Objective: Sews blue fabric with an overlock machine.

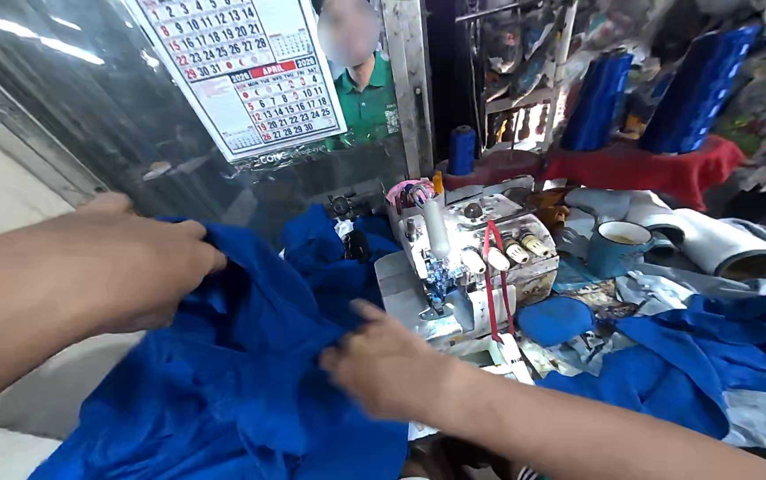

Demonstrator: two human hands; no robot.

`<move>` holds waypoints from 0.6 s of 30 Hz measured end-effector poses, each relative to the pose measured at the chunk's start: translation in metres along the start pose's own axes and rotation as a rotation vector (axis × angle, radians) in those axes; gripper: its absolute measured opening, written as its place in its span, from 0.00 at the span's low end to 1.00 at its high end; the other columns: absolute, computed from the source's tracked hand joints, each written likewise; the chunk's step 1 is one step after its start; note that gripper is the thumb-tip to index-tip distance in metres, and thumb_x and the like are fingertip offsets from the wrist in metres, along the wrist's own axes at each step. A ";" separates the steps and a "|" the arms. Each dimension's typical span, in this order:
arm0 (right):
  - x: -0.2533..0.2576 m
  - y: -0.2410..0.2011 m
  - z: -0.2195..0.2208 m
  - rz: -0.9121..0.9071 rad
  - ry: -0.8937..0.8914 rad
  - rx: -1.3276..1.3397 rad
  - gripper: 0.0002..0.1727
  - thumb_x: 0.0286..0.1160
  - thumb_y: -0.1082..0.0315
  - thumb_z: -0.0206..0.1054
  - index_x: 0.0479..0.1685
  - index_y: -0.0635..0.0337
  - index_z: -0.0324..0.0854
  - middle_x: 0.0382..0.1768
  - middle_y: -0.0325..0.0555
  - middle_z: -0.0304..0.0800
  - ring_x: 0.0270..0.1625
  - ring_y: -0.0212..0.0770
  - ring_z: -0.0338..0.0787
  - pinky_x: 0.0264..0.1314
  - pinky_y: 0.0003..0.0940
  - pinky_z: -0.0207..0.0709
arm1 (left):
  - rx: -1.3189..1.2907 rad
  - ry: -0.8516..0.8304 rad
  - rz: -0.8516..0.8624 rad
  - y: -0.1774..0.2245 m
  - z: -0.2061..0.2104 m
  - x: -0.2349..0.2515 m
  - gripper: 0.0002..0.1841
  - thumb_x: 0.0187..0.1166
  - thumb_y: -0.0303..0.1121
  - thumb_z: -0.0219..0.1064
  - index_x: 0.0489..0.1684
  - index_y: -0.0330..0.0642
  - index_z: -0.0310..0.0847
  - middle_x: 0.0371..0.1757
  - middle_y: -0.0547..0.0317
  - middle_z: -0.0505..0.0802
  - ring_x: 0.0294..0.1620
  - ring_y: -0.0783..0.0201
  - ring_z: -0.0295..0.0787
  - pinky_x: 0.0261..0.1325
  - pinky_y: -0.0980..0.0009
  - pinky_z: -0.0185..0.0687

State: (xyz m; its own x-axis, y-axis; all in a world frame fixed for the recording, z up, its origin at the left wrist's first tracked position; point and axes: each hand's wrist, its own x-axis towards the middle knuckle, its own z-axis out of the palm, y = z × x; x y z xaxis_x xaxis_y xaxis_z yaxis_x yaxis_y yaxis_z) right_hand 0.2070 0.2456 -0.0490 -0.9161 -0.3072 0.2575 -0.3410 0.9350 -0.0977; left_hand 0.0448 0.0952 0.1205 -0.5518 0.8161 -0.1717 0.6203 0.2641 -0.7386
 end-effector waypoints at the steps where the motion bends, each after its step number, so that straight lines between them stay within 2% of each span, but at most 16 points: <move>1: -0.005 0.006 0.000 0.059 -0.068 -0.013 0.12 0.76 0.70 0.69 0.57 0.57 0.88 0.52 0.53 0.91 0.61 0.57 0.89 0.83 0.75 0.55 | 0.004 -0.093 -0.037 0.002 0.002 0.001 0.29 0.55 0.42 0.88 0.62 0.56 0.90 0.59 0.50 0.92 0.58 0.43 0.89 0.69 0.28 0.68; 2: -0.009 0.005 0.001 0.069 0.006 -0.050 0.12 0.71 0.72 0.71 0.53 0.55 0.89 0.54 0.52 0.90 0.64 0.59 0.87 0.80 0.81 0.56 | -0.016 -0.119 -0.086 0.002 0.004 0.008 0.30 0.61 0.41 0.85 0.68 0.55 0.87 0.63 0.48 0.90 0.61 0.41 0.88 0.70 0.28 0.68; 3: -0.012 -0.003 0.002 0.036 0.146 -0.085 0.10 0.68 0.71 0.72 0.46 0.51 0.91 0.57 0.49 0.90 0.69 0.57 0.84 0.81 0.81 0.54 | -0.067 -0.075 -0.127 0.003 0.003 0.017 0.27 0.67 0.39 0.81 0.69 0.53 0.86 0.63 0.43 0.90 0.61 0.37 0.87 0.69 0.27 0.69; 4: -0.014 -0.015 0.004 -0.029 0.272 -0.108 0.07 0.70 0.69 0.71 0.41 0.49 0.92 0.62 0.46 0.89 0.75 0.55 0.80 0.85 0.78 0.51 | -0.143 0.023 -0.145 0.009 0.001 0.029 0.21 0.73 0.36 0.76 0.67 0.48 0.87 0.61 0.37 0.89 0.60 0.31 0.86 0.65 0.25 0.70; 5: -0.016 -0.027 0.006 -0.110 0.370 -0.085 0.07 0.73 0.67 0.69 0.40 0.47 0.93 0.62 0.43 0.90 0.78 0.52 0.78 0.89 0.71 0.48 | -0.223 0.144 -0.136 0.021 0.001 0.043 0.16 0.79 0.35 0.70 0.63 0.43 0.87 0.58 0.32 0.89 0.58 0.27 0.86 0.62 0.23 0.70; 6: -0.019 -0.034 0.011 -0.183 0.451 -0.024 0.07 0.75 0.65 0.67 0.39 0.47 0.92 0.54 0.40 0.93 0.73 0.47 0.83 0.91 0.63 0.51 | -0.293 0.267 -0.113 0.038 0.002 0.059 0.14 0.83 0.35 0.64 0.60 0.40 0.87 0.55 0.31 0.89 0.57 0.27 0.86 0.60 0.23 0.71; 7: -0.025 -0.033 0.018 -0.206 0.488 0.033 0.10 0.79 0.61 0.63 0.37 0.47 0.91 0.41 0.37 0.92 0.59 0.43 0.88 0.87 0.54 0.60 | -0.357 0.394 -0.088 0.063 0.006 0.076 0.14 0.84 0.34 0.59 0.54 0.38 0.88 0.51 0.32 0.89 0.54 0.28 0.87 0.56 0.25 0.73; 8: -0.038 -0.024 0.027 -0.167 0.469 0.051 0.13 0.84 0.56 0.60 0.37 0.47 0.88 0.32 0.35 0.89 0.47 0.40 0.89 0.75 0.46 0.72 | -0.434 0.488 -0.074 0.093 0.013 0.093 0.15 0.85 0.35 0.55 0.51 0.38 0.88 0.48 0.35 0.89 0.52 0.31 0.87 0.56 0.28 0.73; 9: -0.055 -0.009 0.037 -0.088 0.424 0.036 0.16 0.87 0.52 0.57 0.37 0.46 0.85 0.27 0.34 0.86 0.37 0.39 0.90 0.55 0.43 0.82 | -0.516 0.542 -0.067 0.125 0.021 0.108 0.16 0.87 0.38 0.53 0.50 0.40 0.88 0.48 0.39 0.89 0.53 0.35 0.86 0.57 0.30 0.73; 10: -0.077 0.008 0.048 -0.005 0.361 0.032 0.17 0.88 0.49 0.56 0.37 0.47 0.84 0.23 0.36 0.85 0.30 0.41 0.89 0.37 0.44 0.85 | -0.594 0.602 -0.067 0.157 0.033 0.122 0.19 0.89 0.43 0.52 0.48 0.43 0.89 0.47 0.44 0.90 0.53 0.40 0.87 0.59 0.33 0.74; 11: -0.098 0.022 0.057 0.065 0.302 0.053 0.18 0.88 0.49 0.57 0.36 0.49 0.84 0.20 0.38 0.83 0.26 0.44 0.88 0.28 0.47 0.83 | -0.681 0.663 -0.076 0.182 0.046 0.135 0.19 0.88 0.49 0.55 0.46 0.46 0.90 0.44 0.50 0.90 0.50 0.46 0.87 0.59 0.37 0.75; 12: -0.115 0.033 0.064 0.117 0.265 0.077 0.19 0.87 0.49 0.58 0.32 0.50 0.83 0.19 0.40 0.82 0.26 0.46 0.88 0.26 0.48 0.81 | -0.769 0.716 -0.102 0.199 0.056 0.145 0.18 0.85 0.51 0.61 0.44 0.48 0.90 0.43 0.55 0.91 0.47 0.51 0.88 0.58 0.40 0.77; 14: -0.132 0.038 0.070 0.168 0.272 0.119 0.20 0.86 0.49 0.60 0.29 0.51 0.83 0.21 0.40 0.82 0.29 0.45 0.86 0.31 0.44 0.78 | -0.936 0.804 -0.129 0.213 0.062 0.154 0.10 0.78 0.43 0.71 0.38 0.48 0.89 0.37 0.59 0.91 0.37 0.56 0.87 0.47 0.44 0.80; 16: -0.130 0.034 0.068 0.194 0.316 0.149 0.20 0.86 0.50 0.60 0.28 0.51 0.83 0.21 0.39 0.82 0.29 0.43 0.85 0.31 0.42 0.76 | -0.998 0.819 -0.052 0.212 0.058 0.154 0.05 0.79 0.36 0.70 0.36 0.48 0.90 0.38 0.61 0.91 0.39 0.59 0.87 0.49 0.45 0.80; 18: -0.128 0.031 0.063 0.231 0.312 0.143 0.21 0.86 0.49 0.60 0.27 0.51 0.82 0.19 0.40 0.80 0.26 0.44 0.84 0.28 0.42 0.74 | -0.962 0.775 0.054 0.205 0.057 0.151 0.09 0.83 0.39 0.64 0.39 0.53 0.92 0.42 0.65 0.91 0.48 0.61 0.87 0.58 0.45 0.77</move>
State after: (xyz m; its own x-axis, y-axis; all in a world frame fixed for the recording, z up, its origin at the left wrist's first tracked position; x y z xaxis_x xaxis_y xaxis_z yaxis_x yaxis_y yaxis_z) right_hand 0.3002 0.3022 -0.1455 -0.8715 -0.0030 0.4904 -0.1798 0.9323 -0.3138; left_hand 0.0565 0.2431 -0.0939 -0.2407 0.8400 0.4862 0.9701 0.2238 0.0934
